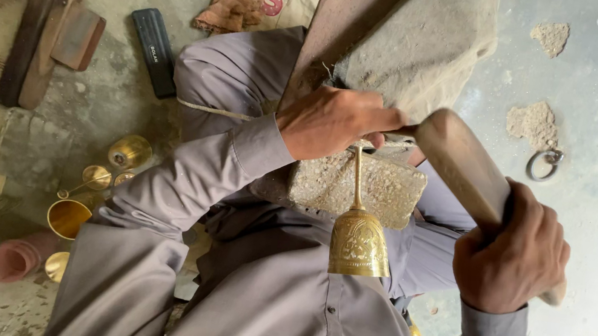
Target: The person sits on the floor and uses a wooden mallet to repeatedly strike a brass bell-shaped object that is held against a stone block. The person rotates the object to work on different areas of the stem and body.
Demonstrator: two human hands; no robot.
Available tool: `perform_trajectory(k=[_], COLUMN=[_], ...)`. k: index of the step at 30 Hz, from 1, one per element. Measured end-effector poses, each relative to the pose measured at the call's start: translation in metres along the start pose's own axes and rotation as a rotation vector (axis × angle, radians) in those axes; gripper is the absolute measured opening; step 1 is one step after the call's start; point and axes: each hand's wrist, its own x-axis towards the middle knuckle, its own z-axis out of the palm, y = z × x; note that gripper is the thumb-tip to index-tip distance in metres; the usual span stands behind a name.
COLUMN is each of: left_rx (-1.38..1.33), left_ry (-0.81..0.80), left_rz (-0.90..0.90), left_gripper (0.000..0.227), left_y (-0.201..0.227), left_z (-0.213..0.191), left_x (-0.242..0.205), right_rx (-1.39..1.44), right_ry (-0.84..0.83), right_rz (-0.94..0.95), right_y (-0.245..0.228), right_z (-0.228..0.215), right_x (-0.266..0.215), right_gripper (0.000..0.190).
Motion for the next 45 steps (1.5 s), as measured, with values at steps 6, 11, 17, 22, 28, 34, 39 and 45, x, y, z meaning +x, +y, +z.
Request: perform_trajectory(k=[6, 11, 17, 22, 28, 34, 39, 45], left_rx=[-0.027, -0.167, -0.242, -0.165, -0.146, -0.036, -0.213, -0.003], left_ry=[0.023, 0.138, 0.227, 0.071, 0.057, 0.005, -0.232, -0.605], left_rz=[0.003, -0.179, -0.379, -0.488, -0.473, -0.414, -0.273, -0.166], left_gripper=[0.026, 0.022, 0.027, 0.023, 0.033, 0.035, 0.035, 0.048], left_y=[0.004, 0.007, 0.025, 0.027, 0.025, 0.021, 0.014, 0.028], left_z=[-0.004, -0.029, -0.047, -0.033, -0.015, -0.026, -0.009, -0.021], left_x=[-0.005, -0.016, -0.031, -0.016, 0.0, 0.01, 0.056, 0.088], right_rx=[-0.166, 0.605, 0.8, 1.068, 1.726, 1.545, 1.367, 1.427], right_ry=[-0.127, -0.269, -0.287, -0.385, -0.674, -0.88, -0.58, -0.203], right_rz=[0.093, 0.287, 0.181, 0.427, 0.63, 0.626, 0.807, 0.694], right_y=[-0.026, -0.036, -0.072, -0.066, -0.047, -0.007, 0.002, 0.013], right_z=[-0.027, -0.053, -0.047, -0.019, 0.02, 0.031, 0.053, 0.09], right_x=[-0.011, -0.02, -0.048, -0.071, -0.087, -0.082, -0.081, -0.088], right_gripper=[0.049, 0.034, 0.057, 0.039, 0.042, 0.048, 0.051, 0.054])
